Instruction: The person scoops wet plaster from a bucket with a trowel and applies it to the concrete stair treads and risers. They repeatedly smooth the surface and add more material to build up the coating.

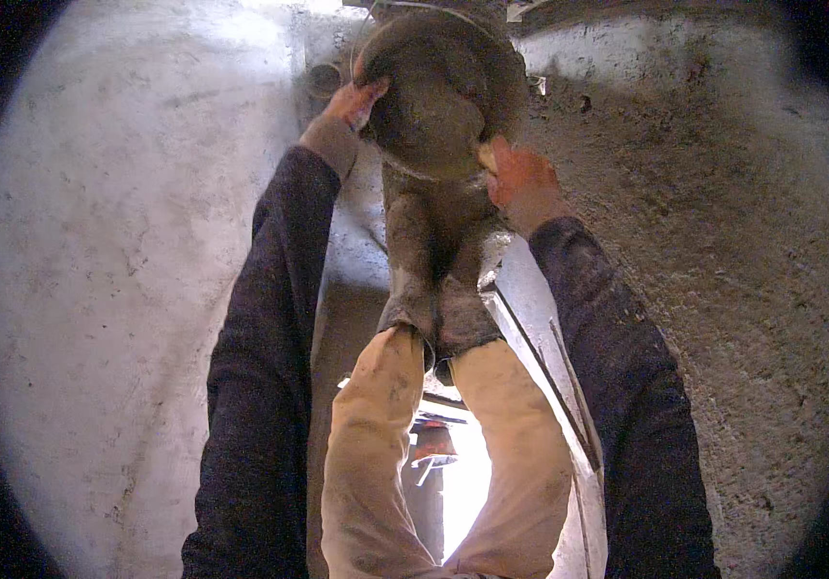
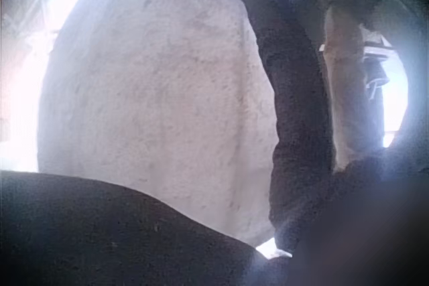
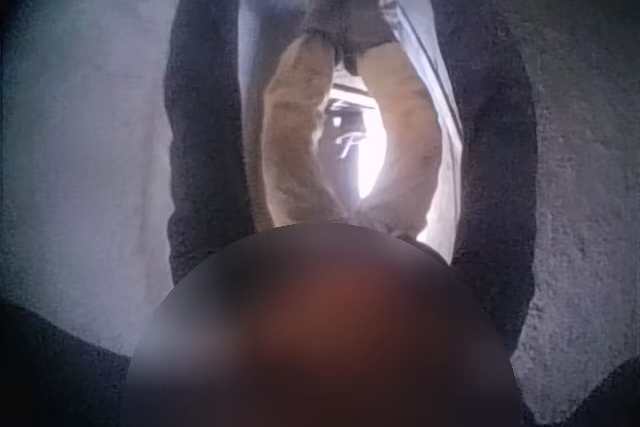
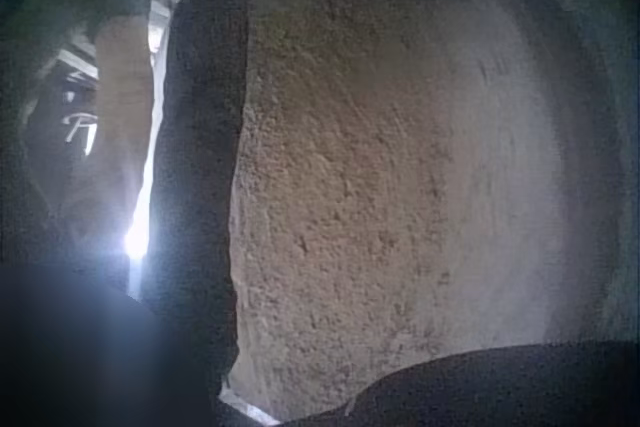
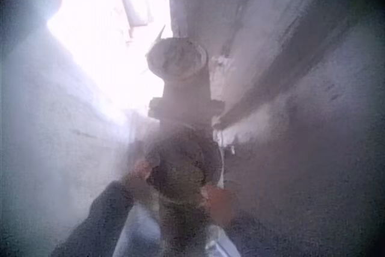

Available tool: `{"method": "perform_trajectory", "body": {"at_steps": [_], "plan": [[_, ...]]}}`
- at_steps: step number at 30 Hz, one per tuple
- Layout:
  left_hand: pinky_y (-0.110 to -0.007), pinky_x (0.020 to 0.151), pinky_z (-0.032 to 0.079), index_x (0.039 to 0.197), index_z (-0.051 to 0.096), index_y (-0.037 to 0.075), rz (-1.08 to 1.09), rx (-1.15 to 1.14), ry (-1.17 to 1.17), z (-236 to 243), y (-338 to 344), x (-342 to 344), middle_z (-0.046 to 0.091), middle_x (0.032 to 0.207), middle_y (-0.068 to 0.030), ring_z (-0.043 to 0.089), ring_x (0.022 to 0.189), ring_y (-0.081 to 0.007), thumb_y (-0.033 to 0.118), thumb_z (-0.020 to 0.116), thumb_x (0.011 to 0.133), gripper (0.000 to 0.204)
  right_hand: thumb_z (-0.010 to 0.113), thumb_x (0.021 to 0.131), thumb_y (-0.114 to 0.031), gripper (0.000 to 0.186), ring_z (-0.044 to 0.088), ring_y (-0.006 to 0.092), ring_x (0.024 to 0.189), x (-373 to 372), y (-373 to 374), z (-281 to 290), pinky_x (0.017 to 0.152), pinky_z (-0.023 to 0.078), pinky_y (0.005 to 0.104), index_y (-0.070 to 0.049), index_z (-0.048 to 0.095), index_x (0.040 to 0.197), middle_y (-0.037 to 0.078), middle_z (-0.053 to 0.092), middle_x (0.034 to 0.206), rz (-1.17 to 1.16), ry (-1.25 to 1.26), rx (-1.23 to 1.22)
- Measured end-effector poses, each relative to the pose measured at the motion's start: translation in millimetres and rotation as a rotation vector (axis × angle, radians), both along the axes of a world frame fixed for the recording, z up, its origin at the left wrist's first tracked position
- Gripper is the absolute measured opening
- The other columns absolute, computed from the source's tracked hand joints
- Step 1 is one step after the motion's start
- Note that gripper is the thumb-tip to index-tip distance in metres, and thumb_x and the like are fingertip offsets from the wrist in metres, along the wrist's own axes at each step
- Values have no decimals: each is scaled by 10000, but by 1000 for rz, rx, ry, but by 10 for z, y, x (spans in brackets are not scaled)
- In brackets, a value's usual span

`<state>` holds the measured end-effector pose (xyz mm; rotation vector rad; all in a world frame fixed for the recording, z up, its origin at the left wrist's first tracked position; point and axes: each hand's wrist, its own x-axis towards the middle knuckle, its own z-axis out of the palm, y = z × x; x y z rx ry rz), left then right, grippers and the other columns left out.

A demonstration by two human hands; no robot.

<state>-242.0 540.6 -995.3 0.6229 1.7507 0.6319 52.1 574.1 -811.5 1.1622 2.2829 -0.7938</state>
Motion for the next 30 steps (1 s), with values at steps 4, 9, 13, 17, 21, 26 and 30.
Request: {"method": "perform_trajectory", "body": {"at_steps": [4, 9, 13, 17, 21, 26, 30], "plan": [[-337, 872, 440, 1345, 416, 54, 169, 193, -209, 492, -270, 653, 572, 1195, -86, 558, 1020, -213, 336, 654, 845, 621, 659, 757, -294, 430, 610, 399, 854, 577, -177, 32, 742, 502, 493, -87, 524, 1109, 194, 622, 969, -253, 141, -66], [-308, 851, 436, 1322, 465, 58, 460, 120, -294, 799, -429, 1039, 614, 1129, -85, 577, 962, -195, 231, 682, 833, 562, 648, 759, -294, 386, 615, 394, 823, 889, -319, -88, 725, 501, 499, -119, 551, 1089, 173, 630, 985, -340, 79, 59], [-303, 831, 443, 1288, 503, 51, 419, 136, -89, 669, -774, 1061, 628, 1097, -82, 577, 930, -176, 238, 687, 820, 537, 588, 809, -260, 236, 628, 375, 789, 870, -410, -99, 668, 511, 481, -117, 580, 996, 161, 634, 902, -256, 102, 34], [-347, 843, 457, 1245, 529, 5, 527, 179, -299, 1037, -1274, 879, 634, 1089, -103, 578, 972, -215, 205, 631, 847, 457, 476, 873, -199, 162, 624, 358, 715, 636, -580, 602, 611, 518, 452, -85, 582, 921, 152, 614, 877, -360, 186, 2], [-366, 838, 489, 1278, 487, 39, 143, 279, -37, 1834, -1688, 915, 509, 1267, -168, 571, 1025, -278, 102, 491, 851, 432, 557, 819, -209, 274, 612, 355, 828, 924, -1511, 886, 651, 509, 440, -15, 560, 1012, 193, 581, 1041, -239, 510, 13], [-356, 712, 533, 1210, 517, -3, 412, 211, -133, 2861, -2134, 790, 615, 1072, -123, 628, 850, -253, 276, 582, 870, 444, 639, 823, -357, 481, 594, 334, 915, 711, -1676, 2781, 803, 482, 396, 6, 514, 1113, 182, 599, 1031, -671, 629, -513], [-374, 736, 539, 1226, 496, -8, 509, 85, -123, 2900, -2732, 317, 619, 1066, -109, 631, 844, -258, 263, 618, 846, 483, 603, 846, -315, 404, 598, 272, 884, 1609, -1812, 2883, 788, 481, 380, -23, 530, 1116, 149, 621, 964, -638, 550, -529]]}}
